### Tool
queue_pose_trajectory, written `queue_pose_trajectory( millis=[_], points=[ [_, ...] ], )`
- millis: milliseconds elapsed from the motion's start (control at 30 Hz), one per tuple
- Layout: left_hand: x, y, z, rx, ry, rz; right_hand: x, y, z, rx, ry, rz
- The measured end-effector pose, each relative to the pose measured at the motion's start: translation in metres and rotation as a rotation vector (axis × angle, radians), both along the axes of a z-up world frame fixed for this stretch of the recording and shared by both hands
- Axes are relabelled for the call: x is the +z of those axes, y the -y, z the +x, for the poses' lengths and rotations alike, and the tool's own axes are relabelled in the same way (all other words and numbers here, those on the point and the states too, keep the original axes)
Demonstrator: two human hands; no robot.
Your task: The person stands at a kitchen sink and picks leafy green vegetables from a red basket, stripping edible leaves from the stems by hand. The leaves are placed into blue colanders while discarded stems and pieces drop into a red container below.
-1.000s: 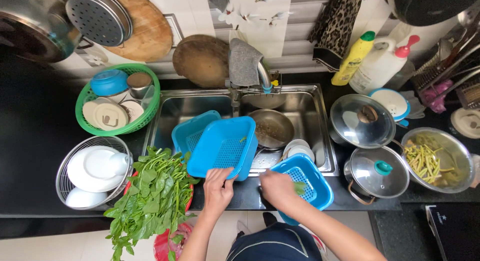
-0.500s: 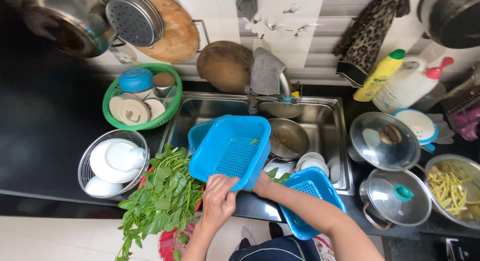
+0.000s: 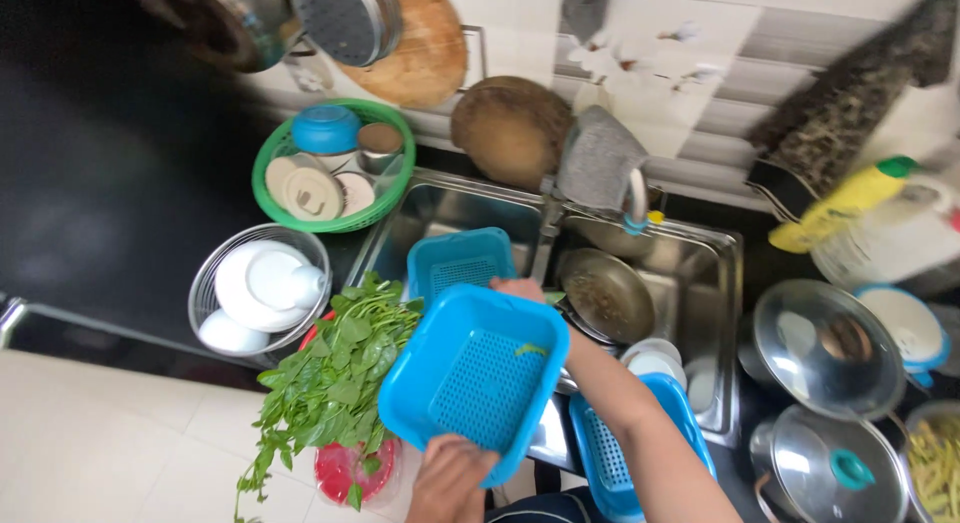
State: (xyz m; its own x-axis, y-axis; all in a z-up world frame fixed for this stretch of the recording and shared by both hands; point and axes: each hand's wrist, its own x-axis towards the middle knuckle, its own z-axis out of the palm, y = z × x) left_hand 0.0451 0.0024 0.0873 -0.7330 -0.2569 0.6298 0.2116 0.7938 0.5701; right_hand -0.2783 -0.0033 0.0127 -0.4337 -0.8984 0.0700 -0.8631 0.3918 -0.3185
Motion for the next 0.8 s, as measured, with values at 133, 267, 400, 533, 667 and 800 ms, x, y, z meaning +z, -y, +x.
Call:
queue_pose_trajectory(
  millis=[133, 267, 400, 533, 667, 800],
  points=[
    [-0.031, -0.006, 0.008, 0.013, 0.031, -0.174, -0.081, 0.051, -0.048, -0.049, -0.021, -0.006],
    [-0.073, -0.010, 0.015, 0.009, 0.025, -0.336, -0.093, 0.073, -0.074, -0.192, -0.032, -0.025],
    [-0.082, -0.014, 0.017, 0.016, 0.034, -0.372, -0.058, 0.069, -0.075, -0.269, 0.083, 0.076],
    [-0.079, -0.019, 0.017, -0.074, 0.114, -0.360, -0.018, 0.035, -0.079, -0.228, 0.247, 0.054],
    [-0.060, -0.018, 0.007, -0.170, 0.184, -0.322, 0.042, -0.024, -0.070, -0.276, 0.271, 0.034],
    [-0.056, -0.022, -0.008, -0.240, 0.221, -0.271, 0.122, -0.090, -0.021, -0.294, 0.265, -0.126]
  ],
)
